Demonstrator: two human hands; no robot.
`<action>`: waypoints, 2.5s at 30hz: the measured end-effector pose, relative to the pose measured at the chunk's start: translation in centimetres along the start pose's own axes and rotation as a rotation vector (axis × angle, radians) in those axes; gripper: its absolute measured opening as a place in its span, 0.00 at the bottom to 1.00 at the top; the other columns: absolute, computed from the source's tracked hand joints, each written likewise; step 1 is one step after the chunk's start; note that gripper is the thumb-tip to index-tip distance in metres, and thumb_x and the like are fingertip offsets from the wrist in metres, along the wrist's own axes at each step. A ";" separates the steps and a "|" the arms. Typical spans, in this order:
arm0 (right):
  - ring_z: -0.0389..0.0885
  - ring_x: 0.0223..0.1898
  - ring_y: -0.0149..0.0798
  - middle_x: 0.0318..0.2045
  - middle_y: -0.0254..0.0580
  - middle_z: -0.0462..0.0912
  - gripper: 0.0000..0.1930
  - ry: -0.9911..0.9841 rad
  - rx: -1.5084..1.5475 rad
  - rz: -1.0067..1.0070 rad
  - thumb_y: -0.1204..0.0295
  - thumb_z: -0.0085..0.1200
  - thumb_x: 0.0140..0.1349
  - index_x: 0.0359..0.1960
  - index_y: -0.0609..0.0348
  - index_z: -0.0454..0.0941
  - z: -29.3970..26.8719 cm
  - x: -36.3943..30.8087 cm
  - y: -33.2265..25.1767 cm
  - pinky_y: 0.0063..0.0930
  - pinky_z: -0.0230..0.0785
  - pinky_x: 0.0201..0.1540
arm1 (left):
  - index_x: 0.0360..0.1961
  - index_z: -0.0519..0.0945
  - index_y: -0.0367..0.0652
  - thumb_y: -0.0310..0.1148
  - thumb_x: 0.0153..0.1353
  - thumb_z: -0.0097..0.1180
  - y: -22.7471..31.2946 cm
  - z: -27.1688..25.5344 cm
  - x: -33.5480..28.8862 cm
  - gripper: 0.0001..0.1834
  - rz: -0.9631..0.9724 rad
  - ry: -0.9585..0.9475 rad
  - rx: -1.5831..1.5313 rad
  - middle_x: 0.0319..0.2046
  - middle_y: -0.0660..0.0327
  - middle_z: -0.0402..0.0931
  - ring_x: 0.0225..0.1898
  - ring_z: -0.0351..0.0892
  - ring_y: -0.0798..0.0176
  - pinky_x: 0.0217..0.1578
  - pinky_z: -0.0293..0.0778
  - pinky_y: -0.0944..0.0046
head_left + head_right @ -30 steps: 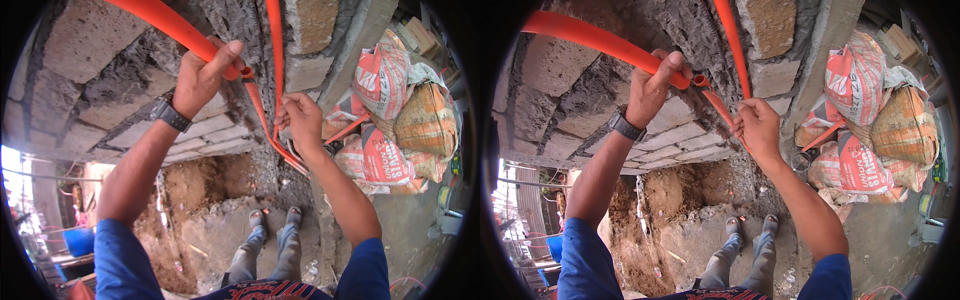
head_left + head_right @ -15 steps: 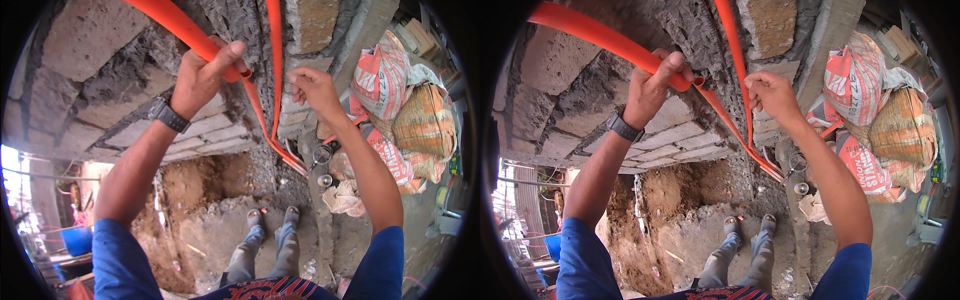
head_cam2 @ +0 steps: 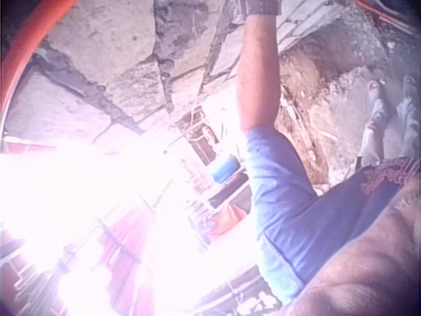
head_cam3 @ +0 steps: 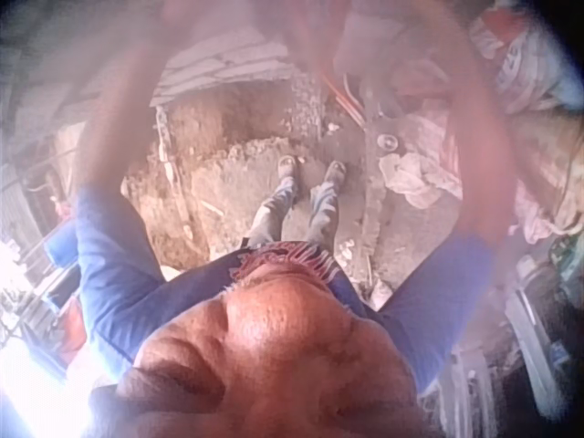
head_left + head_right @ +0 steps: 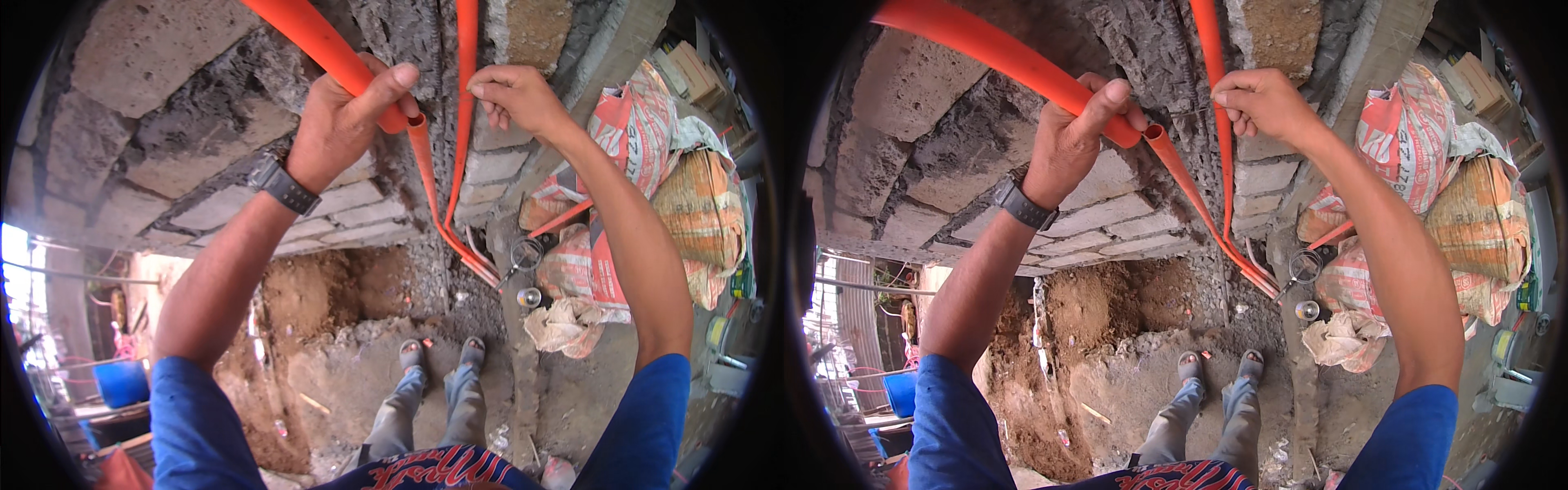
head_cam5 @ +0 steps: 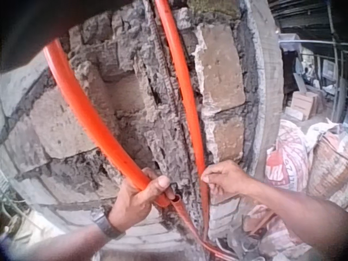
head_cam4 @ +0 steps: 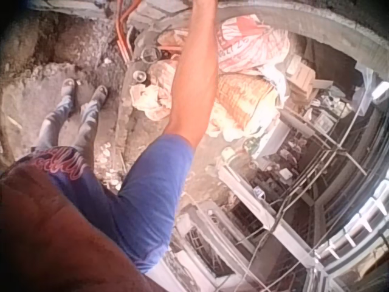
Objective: The person handles a white PVC pipe and red electrical conduits at a construction site. They connect a red conduit to a white pipe and then position and align multiple red conduits vertically along a brick wall, securing them in place.
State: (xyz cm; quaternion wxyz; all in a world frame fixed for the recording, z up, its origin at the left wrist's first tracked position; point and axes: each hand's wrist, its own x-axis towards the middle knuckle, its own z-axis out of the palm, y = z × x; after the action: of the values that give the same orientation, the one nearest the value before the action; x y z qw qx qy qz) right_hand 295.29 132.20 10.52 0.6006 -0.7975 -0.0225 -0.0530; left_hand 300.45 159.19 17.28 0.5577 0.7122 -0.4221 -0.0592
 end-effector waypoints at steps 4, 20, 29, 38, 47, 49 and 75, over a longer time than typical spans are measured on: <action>0.79 0.21 0.25 0.23 0.32 0.79 0.09 -0.045 -0.018 -0.038 0.70 0.57 0.69 0.43 0.63 0.85 0.2 1.3 -0.3 0.21 0.70 0.21 | 0.33 0.79 0.39 0.51 0.71 0.56 -0.2 0.2 -0.2 0.23 0.015 0.000 -0.002 0.28 0.59 0.84 0.29 0.83 0.68 0.30 0.78 0.68; 0.80 0.23 0.26 0.24 0.31 0.79 0.09 -0.053 -0.138 -0.022 0.69 0.55 0.70 0.42 0.62 0.82 -1.6 0.6 -0.6 0.20 0.70 0.23 | 0.33 0.80 0.41 0.51 0.71 0.57 -0.5 -0.4 0.4 0.22 0.033 -0.024 0.033 0.27 0.60 0.84 0.29 0.84 0.69 0.28 0.79 0.68; 0.84 0.24 0.33 0.26 0.40 0.82 0.06 0.294 0.528 0.223 0.72 0.52 0.72 0.42 0.63 0.75 10.1 -10.5 1.0 0.23 0.74 0.23 | 0.33 0.80 0.40 0.51 0.71 0.58 -0.7 -0.5 1.4 0.22 0.004 -0.032 0.069 0.27 0.63 0.85 0.30 0.82 0.72 0.30 0.76 0.70; 0.86 0.30 0.39 0.30 0.41 0.81 0.07 0.504 1.140 0.223 0.70 0.51 0.75 0.43 0.62 0.74 19.2 -8.9 0.5 0.29 0.80 0.30 | 0.33 0.81 0.41 0.51 0.70 0.59 -0.6 -0.2 1.9 0.22 -0.003 -0.057 0.094 0.29 0.62 0.85 0.33 0.82 0.72 0.33 0.76 0.69; 0.85 0.34 0.40 0.33 0.41 0.79 0.06 0.661 1.550 0.208 0.71 0.47 0.76 0.45 0.60 0.72 23.7 -6.1 -0.5 0.28 0.81 0.36 | 0.34 0.81 0.40 0.50 0.70 0.59 -0.4 0.3 2.0 0.21 -0.021 -0.026 0.059 0.29 0.60 0.85 0.32 0.83 0.69 0.34 0.78 0.68; 0.84 0.35 0.39 0.34 0.40 0.79 0.06 0.670 1.651 0.178 0.71 0.47 0.76 0.45 0.60 0.72 24.3 -5.0 -0.7 0.28 0.81 0.38 | 0.35 0.81 0.40 0.50 0.70 0.59 -0.3 0.3 1.9 0.21 -0.020 -0.046 0.040 0.29 0.60 0.85 0.32 0.84 0.69 0.34 0.78 0.68; 0.79 0.22 0.30 0.25 0.34 0.78 0.08 0.826 0.857 0.246 0.72 0.54 0.71 0.48 0.60 0.80 17.0 -12.5 3.1 0.22 0.70 0.21 | 0.34 0.81 0.40 0.52 0.70 0.59 0.3 -0.2 0.6 0.23 0.007 -0.050 0.031 0.28 0.60 0.85 0.31 0.83 0.70 0.30 0.77 0.69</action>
State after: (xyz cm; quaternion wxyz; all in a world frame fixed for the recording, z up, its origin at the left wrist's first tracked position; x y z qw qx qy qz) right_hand 284.18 148.01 1.56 0.8289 -0.3950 0.2855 -0.2745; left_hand 300.77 158.94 17.77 0.5359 0.7176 -0.4395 -0.0686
